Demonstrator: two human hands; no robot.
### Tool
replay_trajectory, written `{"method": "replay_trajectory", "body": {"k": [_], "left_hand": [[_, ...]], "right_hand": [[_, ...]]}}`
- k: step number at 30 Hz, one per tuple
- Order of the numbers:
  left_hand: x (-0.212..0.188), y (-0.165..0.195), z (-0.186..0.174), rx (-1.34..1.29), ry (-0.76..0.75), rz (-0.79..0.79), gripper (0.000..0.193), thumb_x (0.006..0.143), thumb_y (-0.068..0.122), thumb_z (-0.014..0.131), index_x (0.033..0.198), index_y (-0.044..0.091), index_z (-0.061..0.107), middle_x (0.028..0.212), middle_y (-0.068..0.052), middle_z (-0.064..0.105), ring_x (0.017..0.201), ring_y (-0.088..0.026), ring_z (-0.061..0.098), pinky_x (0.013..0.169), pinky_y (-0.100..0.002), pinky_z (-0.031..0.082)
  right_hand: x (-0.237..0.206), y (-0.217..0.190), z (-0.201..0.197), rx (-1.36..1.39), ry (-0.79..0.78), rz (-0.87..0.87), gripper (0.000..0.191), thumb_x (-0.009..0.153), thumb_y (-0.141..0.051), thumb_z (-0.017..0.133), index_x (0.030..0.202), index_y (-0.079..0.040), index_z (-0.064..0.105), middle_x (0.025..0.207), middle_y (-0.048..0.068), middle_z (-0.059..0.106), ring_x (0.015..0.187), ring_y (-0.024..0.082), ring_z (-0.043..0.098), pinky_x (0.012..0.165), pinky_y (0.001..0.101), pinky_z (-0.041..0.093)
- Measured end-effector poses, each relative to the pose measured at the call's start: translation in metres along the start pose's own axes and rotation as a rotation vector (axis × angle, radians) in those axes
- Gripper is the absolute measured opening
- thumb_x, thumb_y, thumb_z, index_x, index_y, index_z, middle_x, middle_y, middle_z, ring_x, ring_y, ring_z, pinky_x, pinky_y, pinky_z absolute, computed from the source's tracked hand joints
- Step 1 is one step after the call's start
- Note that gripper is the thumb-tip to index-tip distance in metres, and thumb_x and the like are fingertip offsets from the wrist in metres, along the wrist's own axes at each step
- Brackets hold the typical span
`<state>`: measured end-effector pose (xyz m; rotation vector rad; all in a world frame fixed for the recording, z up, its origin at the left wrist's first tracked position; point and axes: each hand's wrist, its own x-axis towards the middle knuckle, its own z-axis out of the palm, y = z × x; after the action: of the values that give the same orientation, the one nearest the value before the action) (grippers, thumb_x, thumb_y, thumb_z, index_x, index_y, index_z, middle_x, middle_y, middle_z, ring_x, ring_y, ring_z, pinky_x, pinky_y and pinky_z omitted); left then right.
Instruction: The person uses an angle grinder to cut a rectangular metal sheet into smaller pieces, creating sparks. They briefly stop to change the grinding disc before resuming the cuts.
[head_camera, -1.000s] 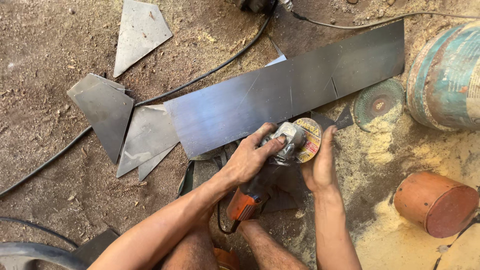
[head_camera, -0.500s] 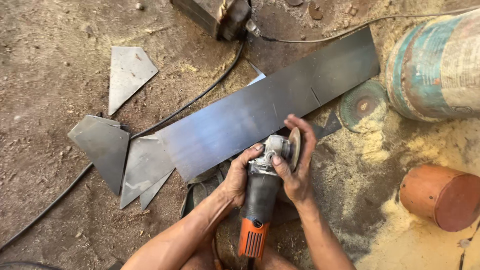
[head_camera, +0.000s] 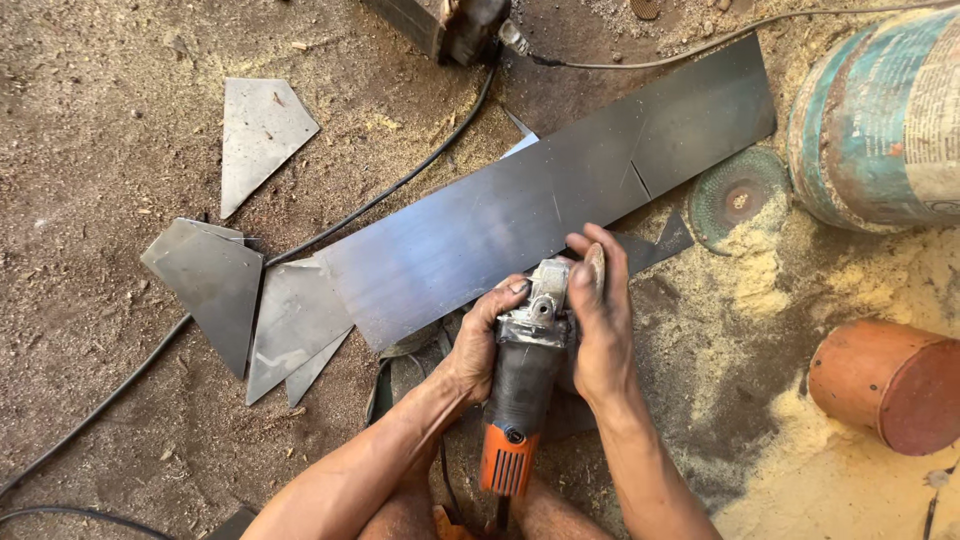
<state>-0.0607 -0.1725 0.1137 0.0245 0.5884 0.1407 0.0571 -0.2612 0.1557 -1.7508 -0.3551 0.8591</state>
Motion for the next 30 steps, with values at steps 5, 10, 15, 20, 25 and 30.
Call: {"method": "replay_trajectory", "body": {"k": [5,10,15,20,25,30], "left_hand": [[0.001,0.002,-0.002,-0.094,0.118,-0.122,0.037,0.090,0.039,0.068,0.110,0.008,0.064,0.091,-0.005,0.071,0.074,-0.016,0.072,0.067,-0.031,0.063],[-0.001,0.007,-0.007,-0.311,0.150,-0.284,0.048,0.085,0.045,0.073,0.109,0.004,0.066,0.085,-0.007,0.070,0.062,-0.019,0.071,0.058,-0.031,0.063],[0.001,0.002,-0.008,-0.104,0.118,-0.100,0.039,0.088,0.039,0.071,0.111,0.009,0.063,0.092,-0.006,0.071,0.072,-0.019,0.072,0.067,-0.035,0.063],[0.005,-0.006,-0.014,-0.212,0.170,-0.179,0.037,0.090,0.038,0.068,0.111,0.008,0.065,0.089,-0.007,0.073,0.070,-0.020,0.072,0.067,-0.036,0.062],[0.003,-0.012,-0.038,-0.438,0.110,-0.311,0.042,0.098,0.043,0.063,0.115,0.004,0.062,0.089,-0.011,0.071,0.069,-0.026,0.071,0.067,-0.041,0.063],[0.001,-0.020,-0.054,-0.266,-0.039,-0.327,0.072,0.092,0.060,0.051,0.121,-0.005,0.060,0.086,-0.025,0.070,0.065,-0.037,0.071,0.060,-0.051,0.062]], "right_hand": [[0.011,0.006,0.013,-0.156,0.099,-0.370,0.053,0.102,-0.048,0.058,0.136,-0.008,0.055,0.124,0.014,0.055,0.108,0.021,0.056,0.100,0.0470,0.053],[0.022,-0.008,0.003,-0.464,-0.130,-0.683,0.063,0.095,-0.054,0.058,0.134,-0.005,0.047,0.136,0.017,0.049,0.124,0.029,0.051,0.106,0.0502,0.046],[0.011,-0.013,0.002,0.017,-0.090,-0.120,0.075,0.097,-0.062,0.064,0.144,-0.007,0.041,0.143,0.016,0.044,0.126,0.027,0.049,0.102,0.0467,0.044],[0.016,0.009,0.013,-0.319,0.091,-0.349,0.058,0.098,-0.059,0.056,0.129,-0.010,0.060,0.121,0.012,0.061,0.106,0.024,0.060,0.094,0.0450,0.055],[0.018,0.004,-0.001,-0.660,-0.166,-0.759,0.083,0.091,-0.063,0.060,0.150,-0.008,0.038,0.147,0.018,0.047,0.137,0.031,0.049,0.117,0.0521,0.045],[0.012,-0.020,-0.015,-0.429,-0.352,-0.732,0.112,0.083,-0.068,0.074,0.162,-0.012,0.019,0.166,0.018,0.024,0.155,0.035,0.028,0.131,0.0505,0.035]]}}
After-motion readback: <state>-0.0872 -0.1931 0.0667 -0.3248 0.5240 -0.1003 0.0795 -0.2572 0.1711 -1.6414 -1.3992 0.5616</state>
